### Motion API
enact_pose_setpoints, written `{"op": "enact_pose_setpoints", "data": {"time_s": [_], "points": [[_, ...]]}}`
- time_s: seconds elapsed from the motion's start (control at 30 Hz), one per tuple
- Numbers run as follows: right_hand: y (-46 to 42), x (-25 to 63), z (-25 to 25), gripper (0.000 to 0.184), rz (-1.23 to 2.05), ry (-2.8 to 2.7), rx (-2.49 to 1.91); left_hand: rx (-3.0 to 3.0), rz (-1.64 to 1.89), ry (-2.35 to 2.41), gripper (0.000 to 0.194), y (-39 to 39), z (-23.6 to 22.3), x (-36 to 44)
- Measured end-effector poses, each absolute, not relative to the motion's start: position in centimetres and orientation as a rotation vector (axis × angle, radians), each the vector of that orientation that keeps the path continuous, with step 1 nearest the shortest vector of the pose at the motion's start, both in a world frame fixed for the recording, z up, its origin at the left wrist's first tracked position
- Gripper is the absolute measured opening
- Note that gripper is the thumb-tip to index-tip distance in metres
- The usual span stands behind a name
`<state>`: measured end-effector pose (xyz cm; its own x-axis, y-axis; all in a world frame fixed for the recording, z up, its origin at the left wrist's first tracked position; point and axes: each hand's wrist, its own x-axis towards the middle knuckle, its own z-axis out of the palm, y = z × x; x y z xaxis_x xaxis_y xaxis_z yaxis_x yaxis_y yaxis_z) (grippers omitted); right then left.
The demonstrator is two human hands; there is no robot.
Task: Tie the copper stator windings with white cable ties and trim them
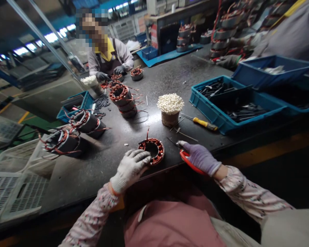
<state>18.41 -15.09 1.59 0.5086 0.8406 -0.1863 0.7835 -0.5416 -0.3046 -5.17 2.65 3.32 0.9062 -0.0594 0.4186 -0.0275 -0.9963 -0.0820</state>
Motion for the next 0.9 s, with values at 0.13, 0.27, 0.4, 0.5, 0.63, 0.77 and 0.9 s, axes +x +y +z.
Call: {"op": "enact_pose_setpoints", "data": {"time_s": [0.13,0.27,0.4,0.5,0.63,0.77,0.9], "points": [[-16.7,20.2,1.4,0.058,0.427,-1.245,-2.795,-2.877,-0.553,-0.137,0.042,-1.4,4.5,-4.3],[-16.3,20.9,2.1,0.059,0.356,-1.383,-2.820,-2.922,-0.254,-0.242,0.069,-1.9,2.8,-1.2],[-15.5,22.0,2.6,0.055,0.292,-1.569,-2.783,-2.942,-0.199,-0.242,0.077,0.5,1.4,-1.3],[-15.1,23.1,2.9,0.052,0.214,-1.623,-2.788,-2.929,-0.269,-0.331,0.075,3.2,1.8,-3.2],[-14.2,24.0,3.3,0.045,0.142,-1.617,-2.850,-2.896,-0.093,-0.667,0.077,7.5,3.4,-4.4],[-13.7,24.3,3.5,0.045,0.119,-1.594,-2.921,-2.831,0.198,-0.907,0.078,11.3,5.8,-4.0],[-14.5,24.9,3.0,0.042,0.087,-1.668,-2.896,-2.718,0.388,-0.984,0.073,13.1,8.3,-3.3]]}}
